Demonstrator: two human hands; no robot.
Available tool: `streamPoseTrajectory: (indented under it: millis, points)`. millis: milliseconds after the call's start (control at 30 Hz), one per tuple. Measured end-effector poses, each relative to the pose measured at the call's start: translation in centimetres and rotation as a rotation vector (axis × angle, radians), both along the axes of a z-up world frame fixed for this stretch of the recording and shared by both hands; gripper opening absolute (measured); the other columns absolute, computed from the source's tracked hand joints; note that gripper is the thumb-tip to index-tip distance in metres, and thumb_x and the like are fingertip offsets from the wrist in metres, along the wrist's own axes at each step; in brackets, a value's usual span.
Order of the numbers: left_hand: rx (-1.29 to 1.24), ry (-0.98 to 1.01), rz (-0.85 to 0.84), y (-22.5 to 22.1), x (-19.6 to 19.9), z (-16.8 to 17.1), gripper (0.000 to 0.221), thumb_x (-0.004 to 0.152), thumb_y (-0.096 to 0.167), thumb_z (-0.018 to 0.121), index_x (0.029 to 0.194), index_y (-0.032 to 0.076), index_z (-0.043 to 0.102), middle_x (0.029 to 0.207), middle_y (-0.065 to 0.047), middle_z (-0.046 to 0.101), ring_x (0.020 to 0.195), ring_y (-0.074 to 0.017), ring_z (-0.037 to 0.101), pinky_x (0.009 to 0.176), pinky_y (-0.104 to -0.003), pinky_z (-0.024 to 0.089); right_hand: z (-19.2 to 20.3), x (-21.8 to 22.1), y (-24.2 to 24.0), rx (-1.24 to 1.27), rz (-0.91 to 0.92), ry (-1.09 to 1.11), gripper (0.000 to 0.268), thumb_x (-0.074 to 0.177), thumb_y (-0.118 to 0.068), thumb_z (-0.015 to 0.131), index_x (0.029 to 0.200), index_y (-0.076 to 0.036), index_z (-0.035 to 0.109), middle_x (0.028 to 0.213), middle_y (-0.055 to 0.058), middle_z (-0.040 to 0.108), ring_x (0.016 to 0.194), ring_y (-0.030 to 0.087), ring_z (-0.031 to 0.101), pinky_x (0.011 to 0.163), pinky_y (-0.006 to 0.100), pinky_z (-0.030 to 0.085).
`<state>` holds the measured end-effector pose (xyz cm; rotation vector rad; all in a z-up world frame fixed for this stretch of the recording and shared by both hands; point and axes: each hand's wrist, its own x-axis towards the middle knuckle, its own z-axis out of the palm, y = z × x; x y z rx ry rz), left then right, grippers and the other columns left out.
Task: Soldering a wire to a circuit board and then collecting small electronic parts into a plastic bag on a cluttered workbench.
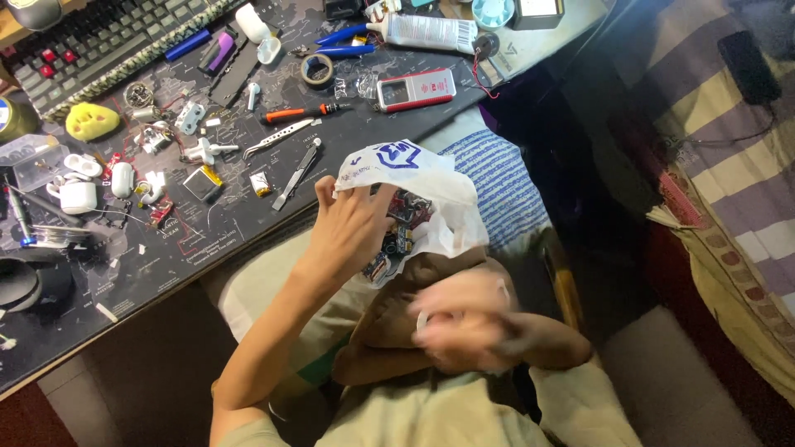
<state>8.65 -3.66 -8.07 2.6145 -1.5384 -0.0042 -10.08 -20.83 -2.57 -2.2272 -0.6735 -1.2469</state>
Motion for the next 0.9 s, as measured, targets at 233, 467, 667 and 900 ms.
streamPoseTrajectory:
  millis: [233, 467, 667, 900]
  points:
    - [-0.292, -0.065, -0.001, 1.8, 0.6, -4.5, 0.023, 0.100, 0.033, 0.079, 0.097, 0.011, 0.074, 0.082, -0.013, 0.073, 0.080, -0.0299, 0.065, 0.105, -0.054, 0.027, -1.8, 5.1, 3.0, 0.020, -0.298, 0.521, 0.033, 0.102, 0.000, 0.062, 0.132, -0.011, 0.068, 0.099, 0.013, 0.076, 0.072, 0.039, 0.077, 0.059, 0.052, 0.063]
    - [-0.551, -0.150, -0.015, 2.3, -0.9, -2.5, 0.025, 0.096, 0.032, 0.086, 0.094, 0.011, 0.074, 0.081, -0.012, 0.058, 0.079, -0.0322, 0.062, 0.102, -0.051, 0.034, -4.3, 5.8, 0.6, -0.183, -0.407, 0.528, 0.027, 0.104, -0.025, 0.074, 0.130, -0.017, 0.073, 0.095, 0.005, 0.076, 0.080, 0.029, 0.080, 0.071, 0.039, 0.066]
    - [-0.753, -0.058, 0.017, 3.8, -2.5, -3.2, 0.025, 0.087, 0.010, 0.089, 0.107, 0.018, 0.076, 0.091, -0.004, 0.069, 0.081, -0.0267, 0.066, 0.100, -0.045, 0.039, -4.7, 5.9, 0.6, -0.190, -0.362, 0.557, 0.043, 0.094, -0.045, 0.083, 0.131, -0.026, 0.074, 0.108, -0.003, 0.079, 0.088, 0.021, 0.082, 0.074, 0.036, 0.066]
    - [-1.040, 0.065, 0.051, 3.7, -3.3, -1.5, 0.020, 0.088, 0.008, 0.089, 0.102, 0.016, 0.077, 0.093, 0.002, 0.079, 0.078, -0.0223, 0.070, 0.105, -0.047, 0.040, -2.7, 5.8, 1.3, 0.021, -0.224, 0.395, 0.019, 0.092, -0.017, 0.089, 0.109, -0.019, 0.080, 0.102, 0.000, 0.080, 0.090, 0.021, 0.082, 0.079, 0.031, 0.065]
